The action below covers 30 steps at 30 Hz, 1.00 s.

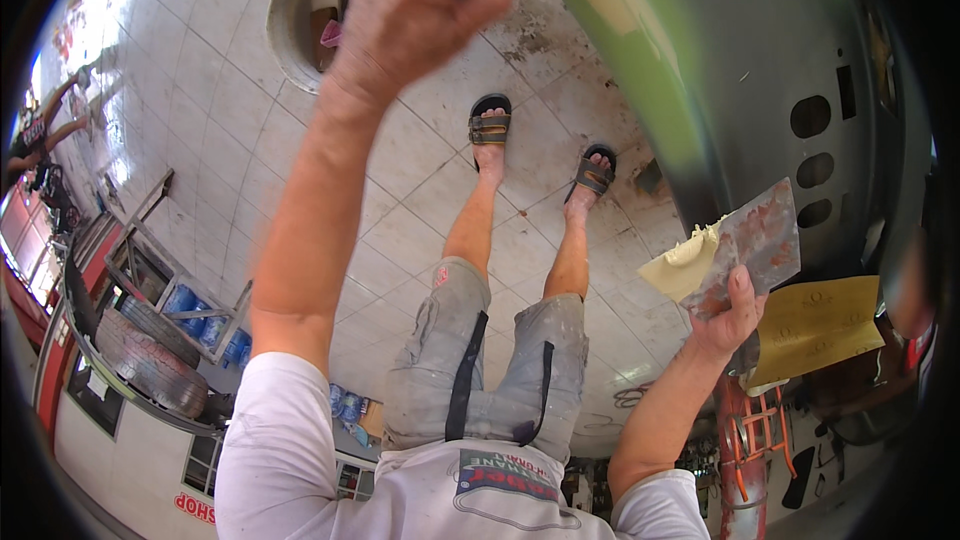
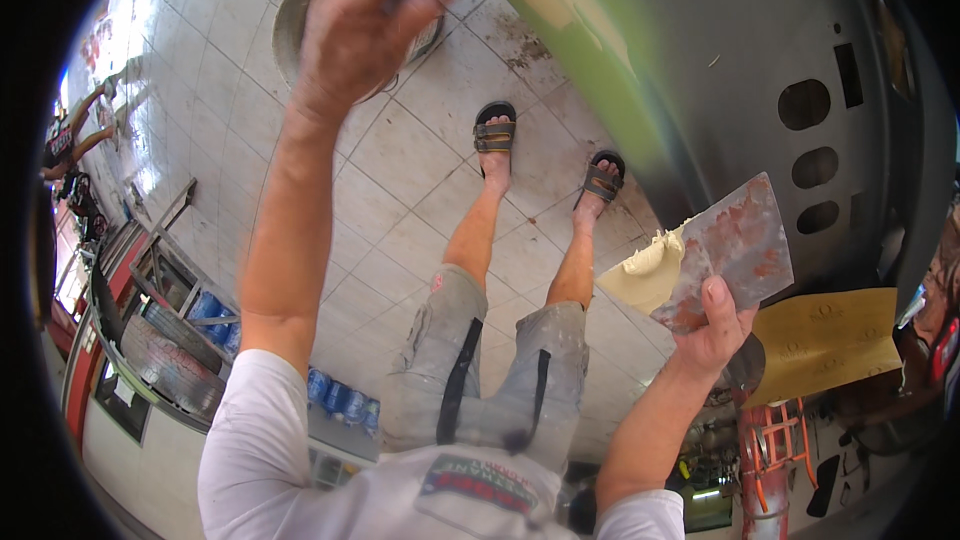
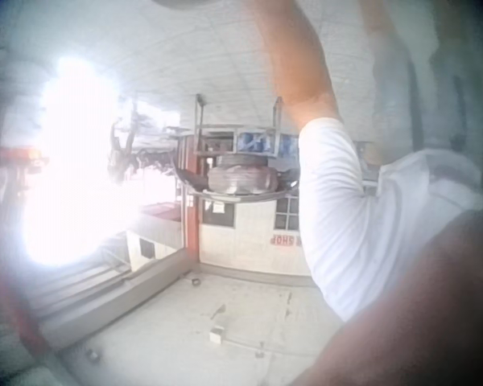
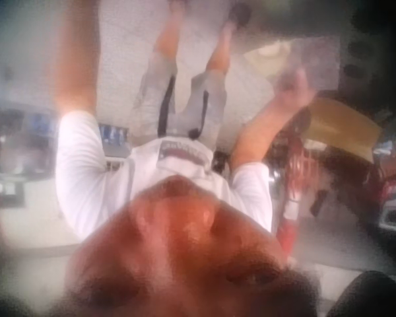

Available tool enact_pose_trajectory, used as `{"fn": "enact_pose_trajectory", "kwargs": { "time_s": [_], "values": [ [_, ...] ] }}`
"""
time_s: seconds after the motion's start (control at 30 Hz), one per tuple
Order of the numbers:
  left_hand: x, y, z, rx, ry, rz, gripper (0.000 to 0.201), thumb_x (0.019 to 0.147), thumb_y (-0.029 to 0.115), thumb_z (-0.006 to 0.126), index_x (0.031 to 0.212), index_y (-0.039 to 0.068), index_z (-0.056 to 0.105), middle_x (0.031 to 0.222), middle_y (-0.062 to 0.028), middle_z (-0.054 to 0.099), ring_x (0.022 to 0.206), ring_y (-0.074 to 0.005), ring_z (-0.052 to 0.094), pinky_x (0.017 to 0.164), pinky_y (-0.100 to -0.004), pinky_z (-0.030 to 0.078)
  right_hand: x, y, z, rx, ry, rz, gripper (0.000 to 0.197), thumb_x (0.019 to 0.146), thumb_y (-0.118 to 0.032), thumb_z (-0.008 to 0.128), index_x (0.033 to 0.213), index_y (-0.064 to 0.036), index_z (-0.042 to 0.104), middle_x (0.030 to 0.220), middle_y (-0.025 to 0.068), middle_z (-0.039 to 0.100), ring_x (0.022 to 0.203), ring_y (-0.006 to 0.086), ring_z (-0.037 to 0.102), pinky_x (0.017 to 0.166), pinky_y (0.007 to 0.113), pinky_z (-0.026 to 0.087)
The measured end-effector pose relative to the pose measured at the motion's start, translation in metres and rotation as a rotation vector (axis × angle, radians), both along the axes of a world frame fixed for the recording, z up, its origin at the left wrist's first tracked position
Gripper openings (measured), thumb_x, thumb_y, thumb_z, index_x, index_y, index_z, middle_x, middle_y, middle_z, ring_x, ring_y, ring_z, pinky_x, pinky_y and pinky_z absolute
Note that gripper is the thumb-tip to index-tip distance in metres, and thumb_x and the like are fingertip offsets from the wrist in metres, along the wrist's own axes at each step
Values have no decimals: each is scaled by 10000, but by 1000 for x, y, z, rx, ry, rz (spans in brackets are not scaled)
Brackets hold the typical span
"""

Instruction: The person applies body filler to a car bumper using a putty knife and then sands the surface with a sanding block. The person repeatedly applies filler and sands different areas of the bumper to smooth the surface.

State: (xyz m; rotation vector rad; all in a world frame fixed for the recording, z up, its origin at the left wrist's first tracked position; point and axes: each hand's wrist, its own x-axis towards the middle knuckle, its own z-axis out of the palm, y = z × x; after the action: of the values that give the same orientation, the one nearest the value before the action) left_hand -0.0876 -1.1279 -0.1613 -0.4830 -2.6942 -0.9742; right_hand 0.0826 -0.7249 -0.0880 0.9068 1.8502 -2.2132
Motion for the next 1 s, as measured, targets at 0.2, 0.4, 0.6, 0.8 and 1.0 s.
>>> {"fn": "enact_pose_trajectory", "kwargs": {
  "time_s": [0.2, 0.4, 0.6, 0.8, 1.0],
  "values": [
    [62, 47, 2, -41, -64, -24, 764, 722, 167, 924, 1448, 341, 758, 1529, -59, 567, 1498, -384, 472, 1230, -507, 463, 0, 4, 1, -26, -10, 44, 740, 920, -83, 772, 1592, 30, 483, 1507, 176, 621, 1350, 312, 641, 1167, 459, 504],
    [89, 26, 41, 492, -526, -226, 521, 881, 363, 841, 1376, 206, 796, 1498, -150, 585, 1367, -390, 573, 1123, -533, 497, 0, -47, -10, -80, -112, 130, 691, 951, -95, 759, 1582, 20, 503, 1485, 174, 647, 1327, 313, 663, 1163, 469, 515],
    [128, 6, 44, 111, -585, -423, 546, 904, 281, 824, 1428, 133, 774, 1575, -177, 577, 1428, -357, 569, 1181, -495, 462, -4, -94, 4, -513, -43, 89, 680, 956, -170, 766, 1553, 32, 509, 1403, 175, 686, 1286, 307, 687, 1144, 480, 529],
    [18, -27, 5, 78, -100, 54, 655, 900, 153, 821, 1539, 134, 681, 1551, -124, 557, 1456, -342, 517, 1185, -431, 467, -11, -75, 9, -388, -78, 228, 689, 951, -75, 763, 1576, 48, 498, 1499, 182, 639, 1362, 297, 648, 1151, 448, 517],
    [-1, 13, -20, -28, 72, 47, 701, 871, 142, 832, 1551, 176, 663, 1447, -126, 611, 1468, -333, 486, 1186, -440, 458, 6, -60, -6, -316, -191, 290, 663, 973, -66, 751, 1578, 28, 497, 1489, 159, 643, 1343, 288, 655, 1155, 445, 513]
  ]
}}
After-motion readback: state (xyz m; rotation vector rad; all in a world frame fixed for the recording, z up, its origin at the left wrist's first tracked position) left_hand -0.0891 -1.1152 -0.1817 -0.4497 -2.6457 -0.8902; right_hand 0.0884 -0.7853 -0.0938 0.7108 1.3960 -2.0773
